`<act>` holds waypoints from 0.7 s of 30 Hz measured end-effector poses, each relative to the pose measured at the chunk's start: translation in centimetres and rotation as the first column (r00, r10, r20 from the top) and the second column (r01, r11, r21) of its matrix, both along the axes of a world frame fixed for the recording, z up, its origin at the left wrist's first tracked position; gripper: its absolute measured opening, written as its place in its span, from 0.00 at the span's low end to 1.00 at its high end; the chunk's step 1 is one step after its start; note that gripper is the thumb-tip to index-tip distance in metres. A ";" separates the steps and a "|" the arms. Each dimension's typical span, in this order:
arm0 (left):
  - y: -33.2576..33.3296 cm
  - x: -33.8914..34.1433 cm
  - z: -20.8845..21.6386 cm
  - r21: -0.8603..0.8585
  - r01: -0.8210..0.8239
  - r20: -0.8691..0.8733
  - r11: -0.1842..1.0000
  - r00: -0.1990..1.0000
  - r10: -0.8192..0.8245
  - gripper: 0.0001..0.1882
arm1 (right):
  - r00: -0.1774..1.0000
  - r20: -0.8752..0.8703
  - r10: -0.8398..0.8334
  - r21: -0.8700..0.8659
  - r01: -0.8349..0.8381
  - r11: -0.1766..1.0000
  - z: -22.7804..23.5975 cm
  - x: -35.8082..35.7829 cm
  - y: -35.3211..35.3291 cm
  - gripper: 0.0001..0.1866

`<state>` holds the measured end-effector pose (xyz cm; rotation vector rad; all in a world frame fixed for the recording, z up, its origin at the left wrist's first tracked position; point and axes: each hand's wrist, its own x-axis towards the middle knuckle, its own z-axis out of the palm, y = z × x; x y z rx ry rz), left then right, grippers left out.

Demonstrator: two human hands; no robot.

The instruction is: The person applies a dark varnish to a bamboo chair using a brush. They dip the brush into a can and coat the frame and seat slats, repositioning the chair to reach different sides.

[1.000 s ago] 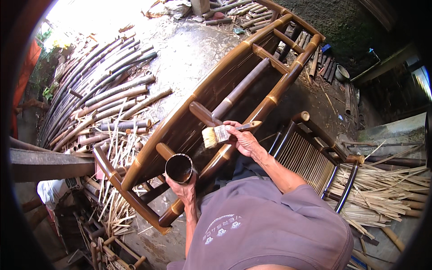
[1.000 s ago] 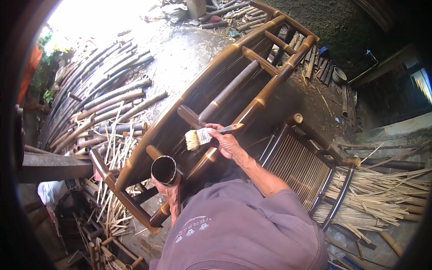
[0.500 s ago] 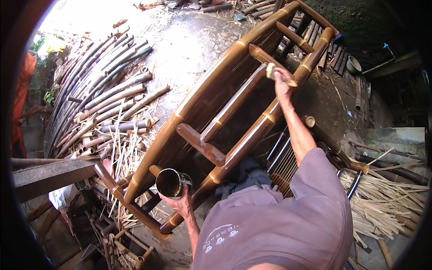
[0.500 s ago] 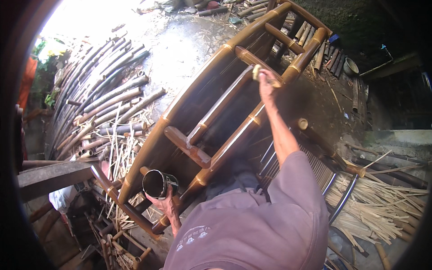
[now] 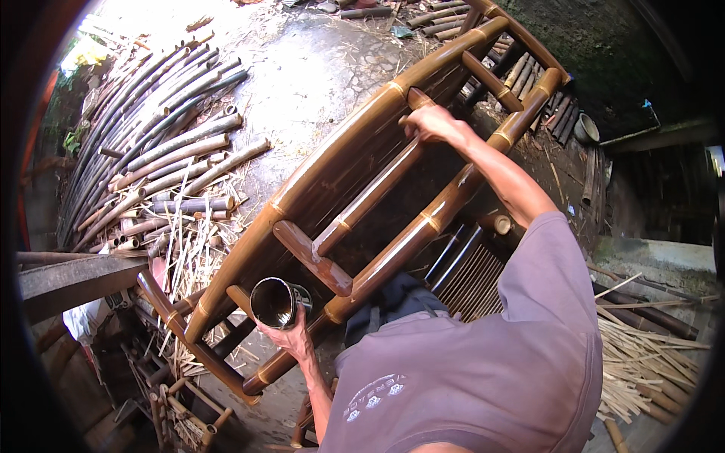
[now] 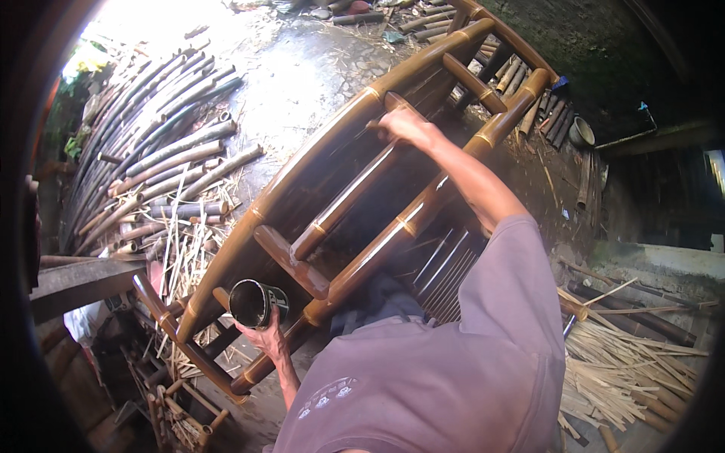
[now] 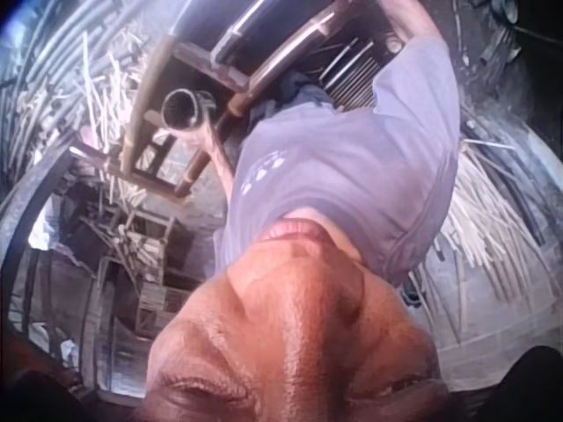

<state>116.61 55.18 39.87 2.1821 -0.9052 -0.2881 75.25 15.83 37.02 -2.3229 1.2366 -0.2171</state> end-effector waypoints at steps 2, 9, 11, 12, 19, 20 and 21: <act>1.1 0.4 -0.6 0.001 -0.054 0.001 0.999 0.999 0.054 0.53 | 0.980 -0.052 0.194 0.305 -0.169 0.937 5.4 5.4 0.1 0.09; 3.4 0.8 0.8 -0.082 -0.131 -0.083 0.988 0.989 0.124 0.54 | 0.833 -0.548 0.077 0.068 -0.047 0.997 0.0 15.2 2.8 0.13; 4.2 1.5 0.9 -0.057 -0.155 -0.077 0.986 0.986 0.150 0.53 | 0.957 -0.270 0.111 0.173 -0.065 0.983 0.5 22.2 8.4 0.16; 4.3 1.7 1.1 -0.050 -0.150 -0.068 0.987 0.987 0.146 0.53 | 0.991 -0.079 0.104 0.235 -0.083 0.968 0.2 25.0 10.6 0.18; 7.4 3.9 0.7 -0.073 -0.174 -0.002 0.982 0.985 0.175 0.54 | 0.502 0.496 -0.709 0.641 0.339 0.688 -3.2 29.9 17.1 0.08; 8.0 4.3 0.3 -0.064 -0.176 0.020 0.982 0.984 0.178 0.53 | 0.524 0.515 -0.679 0.606 0.338 0.720 -3.5 30.4 18.4 0.08; 8.5 4.5 0.3 -0.077 -0.183 -0.077 0.980 0.981 0.177 0.54 | 0.636 0.520 -0.570 0.553 0.258 0.792 -1.9 30.0 19.6 0.08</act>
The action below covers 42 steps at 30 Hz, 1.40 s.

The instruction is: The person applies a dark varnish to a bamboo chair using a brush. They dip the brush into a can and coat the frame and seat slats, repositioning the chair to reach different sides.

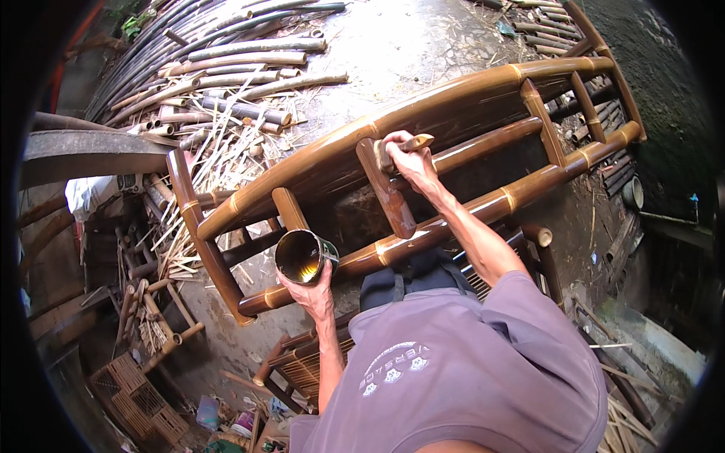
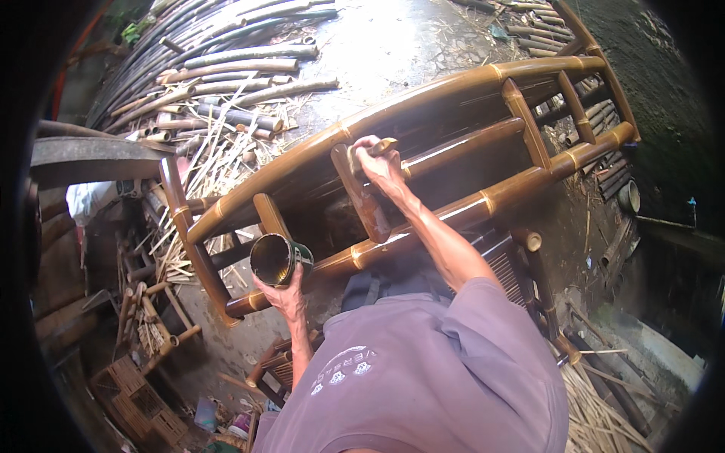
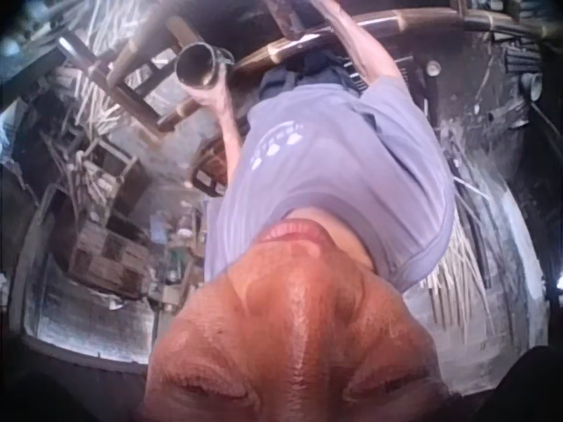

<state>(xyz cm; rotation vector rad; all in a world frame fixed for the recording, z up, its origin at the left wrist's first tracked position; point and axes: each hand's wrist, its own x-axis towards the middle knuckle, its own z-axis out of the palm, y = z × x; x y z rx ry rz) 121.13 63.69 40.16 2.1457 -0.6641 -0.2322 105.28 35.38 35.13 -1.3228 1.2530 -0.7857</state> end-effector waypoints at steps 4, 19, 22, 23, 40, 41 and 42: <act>0.1 1.1 0.1 -0.006 0.050 -0.050 0.999 0.997 -0.051 0.54 | 0.924 -0.043 0.381 -0.057 -0.383 0.922 3.9 -3.7 -1.5 0.07; 4.1 6.1 -1.2 -0.077 0.125 -0.019 0.989 0.992 -0.126 0.56 | 0.612 -0.392 0.687 -0.025 -0.754 0.657 5.7 -9.0 11.3 0.06; 4.7 7.1 -1.6 -0.076 0.138 -0.020 0.988 0.990 -0.140 0.55 | 0.451 -0.375 0.810 -0.067 -0.884 0.462 6.0 -5.3 8.3 0.07; 4.7 7.3 -1.8 -0.075 0.151 -0.021 0.986 0.988 -0.153 0.55 | 0.385 -0.464 0.798 0.064 -0.884 0.464 4.8 -3.3 6.3 0.04; 3.7 6.5 -1.5 -0.124 0.107 -0.133 0.986 0.983 -0.123 0.56 | 0.882 -0.281 0.378 -0.191 -0.438 0.879 4.7 -3.1 5.3 0.08; 3.4 6.4 -1.6 -0.116 0.111 -0.120 0.987 0.985 -0.124 0.55 | 0.923 -0.231 0.308 -0.116 -0.340 0.933 5.0 -4.0 4.2 0.07; 3.2 6.6 -2.4 -0.115 0.136 -0.043 0.984 0.989 -0.142 0.55 | 0.942 -0.183 0.280 -0.141 -0.307 0.941 3.6 -6.0 3.0 0.07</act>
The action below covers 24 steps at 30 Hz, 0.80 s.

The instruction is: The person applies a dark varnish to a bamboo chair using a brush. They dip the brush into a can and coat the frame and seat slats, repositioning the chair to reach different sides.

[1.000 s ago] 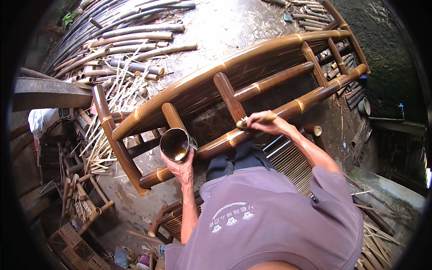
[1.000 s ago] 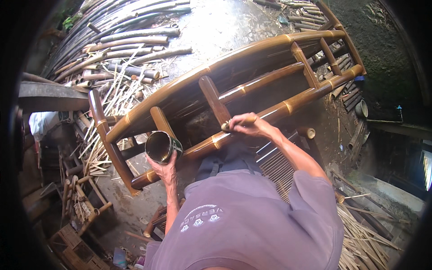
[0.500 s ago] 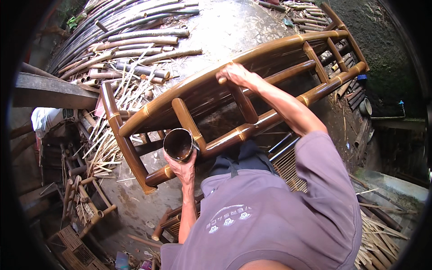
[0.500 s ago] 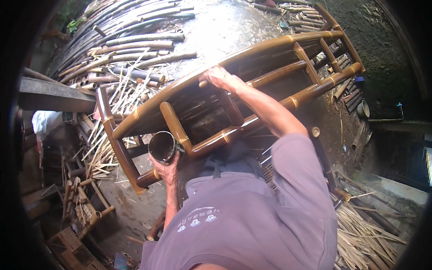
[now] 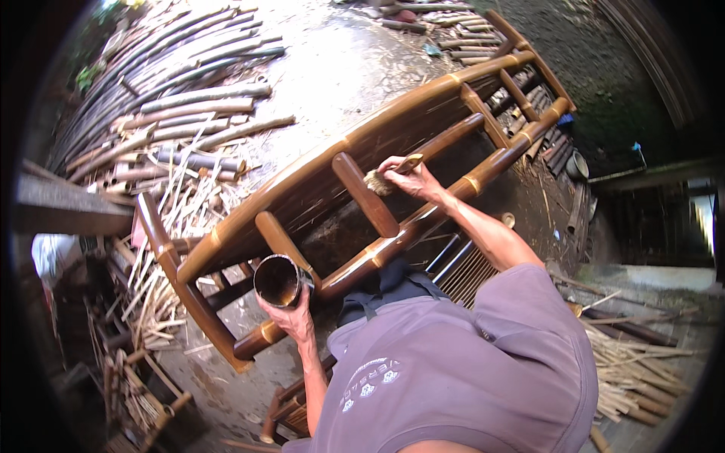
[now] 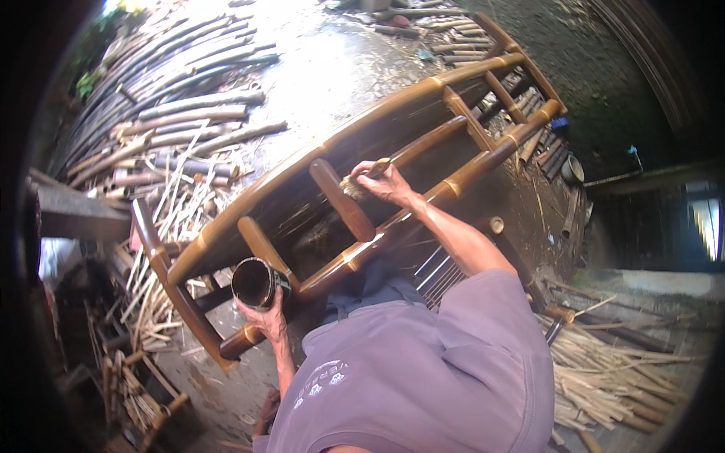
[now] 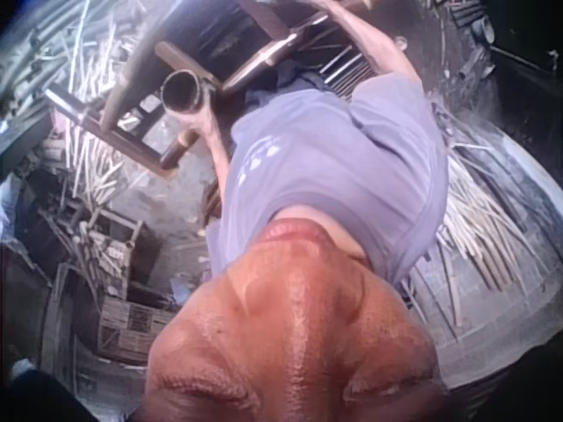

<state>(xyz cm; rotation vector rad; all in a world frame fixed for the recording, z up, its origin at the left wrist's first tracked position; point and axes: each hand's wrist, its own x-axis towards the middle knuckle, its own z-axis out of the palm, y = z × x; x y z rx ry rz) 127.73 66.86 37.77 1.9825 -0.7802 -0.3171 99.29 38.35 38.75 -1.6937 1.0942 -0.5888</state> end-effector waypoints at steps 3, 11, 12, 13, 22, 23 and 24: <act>-1.1 -0.2 0.3 0.051 0.006 0.017 0.999 1.000 -0.007 0.55 | 0.988 -0.014 -0.153 -0.050 0.153 0.987 -0.7 -8.0 -4.0 0.06; -5.3 -2.2 1.1 0.207 -0.048 0.098 0.977 0.995 0.028 0.54 | 0.784 -0.335 -0.523 -0.633 0.225 0.741 -4.7 -15.5 -7.3 0.08; -6.0 -2.9 1.6 0.201 -0.059 0.064 0.978 0.997 0.047 0.54 | 0.841 -0.201 -0.502 -0.529 0.338 0.779 -4.3 -16.6 -7.2 0.08; -6.9 -3.6 2.2 0.191 -0.073 0.028 0.979 0.997 0.069 0.54 | 0.871 -0.056 -0.489 -0.408 0.427 0.807 -3.4 -17.7 -7.5 0.09; -11.4 -7.2 3.3 0.267 -0.149 0.119 0.952 0.986 0.121 0.55 | 0.256 -0.453 -0.854 -0.301 0.858 0.417 1.8 -33.1 -9.8 0.08; -11.7 -7.4 3.1 0.277 -0.162 0.138 0.947 0.982 0.127 0.55 | 0.380 -0.299 -0.875 -0.357 0.806 0.472 -0.2 -33.2 -10.3 0.09; -12.0 -7.5 3.0 0.276 -0.155 0.137 0.948 0.983 0.120 0.55 | 0.506 -0.248 -0.827 -0.212 0.804 0.555 0.3 -32.2 -10.5 0.09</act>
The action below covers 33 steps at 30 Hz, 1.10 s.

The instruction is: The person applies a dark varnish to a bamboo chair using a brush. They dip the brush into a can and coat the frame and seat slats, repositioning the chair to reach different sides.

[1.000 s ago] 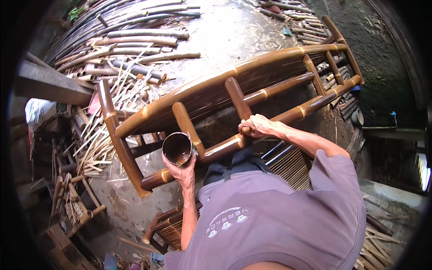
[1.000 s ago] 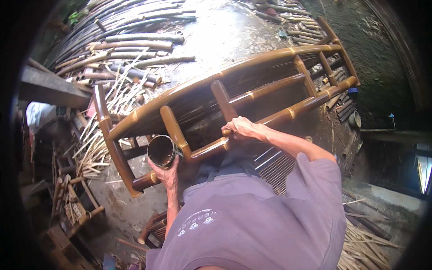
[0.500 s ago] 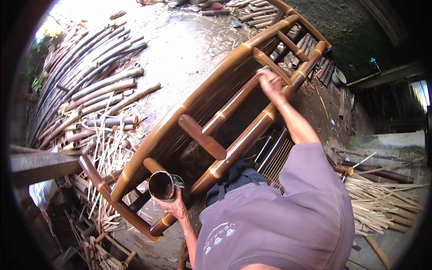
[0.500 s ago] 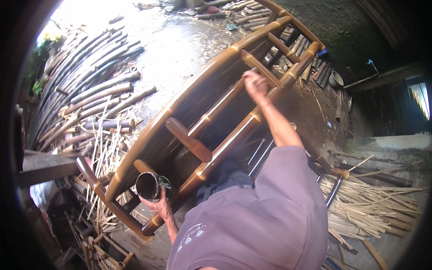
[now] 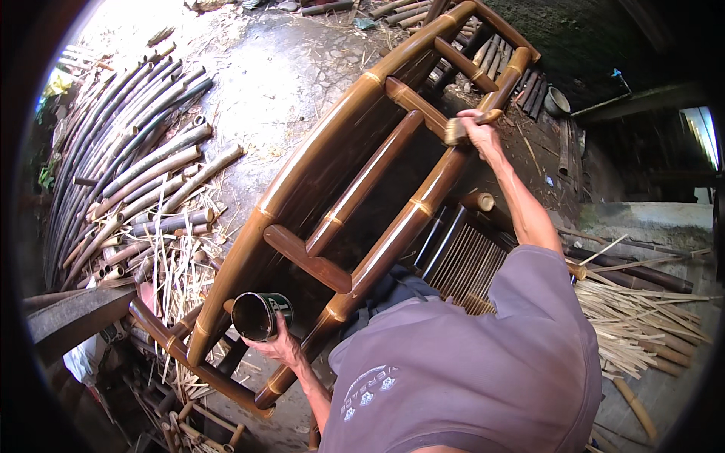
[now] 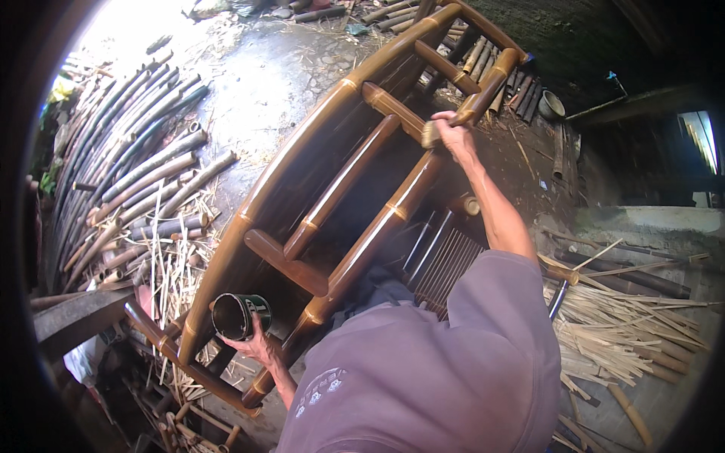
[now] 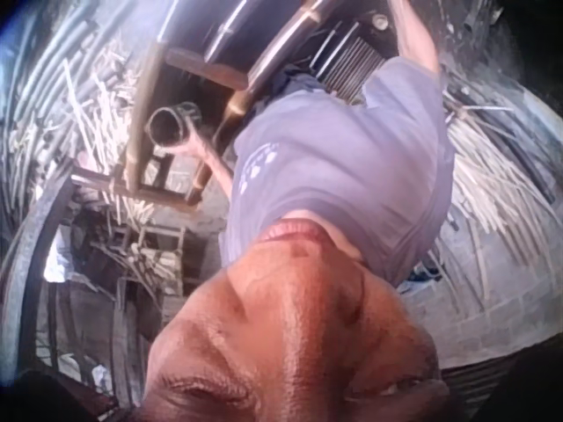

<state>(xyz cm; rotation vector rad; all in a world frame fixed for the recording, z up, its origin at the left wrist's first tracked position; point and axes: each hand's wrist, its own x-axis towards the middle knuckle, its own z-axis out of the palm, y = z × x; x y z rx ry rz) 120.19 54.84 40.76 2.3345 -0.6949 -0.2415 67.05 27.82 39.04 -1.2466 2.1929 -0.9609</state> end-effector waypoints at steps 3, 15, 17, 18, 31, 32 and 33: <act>-0.7 -0.3 -1.0 -0.008 0.004 0.004 1.000 1.000 -0.004 0.56 | 0.986 -0.128 -0.107 0.105 0.120 0.987 -2.9 -4.3 -2.0 0.08; -0.9 -3.3 1.0 -0.023 0.086 -0.004 0.996 0.996 -0.086 0.55 | 0.900 0.044 0.433 -0.346 -0.393 0.852 -2.3 5.0 -15.4 0.12; -0.7 -3.8 0.4 -0.081 0.112 -0.001 0.990 0.994 -0.113 0.53 | 0.766 -0.031 0.641 -0.075 -0.642 0.763 -0.9 1.3 -12.4 0.12; -0.3 -4.1 0.3 -0.071 0.082 -0.027 0.994 0.996 -0.085 0.53 | 0.682 0.023 0.731 0.120 -0.728 0.675 0.4 0.5 -10.6 0.11; -1.2 -5.3 -0.1 -0.068 0.190 0.012 0.979 0.982 -0.189 0.54 | 0.250 0.108 0.962 0.437 -0.881 0.180 4.7 -3.5 -9.5 0.11; -1.3 -5.4 -0.2 -0.059 0.187 0.021 0.981 0.982 -0.186 0.54 | 0.474 0.038 0.880 0.484 -0.779 0.399 4.6 -6.4 -9.6 0.09; -1.4 -5.3 -0.2 -0.051 0.188 0.018 0.981 0.982 -0.188 0.54 | 0.668 -0.083 0.740 0.532 -0.598 0.600 4.3 -9.2 -9.3 0.06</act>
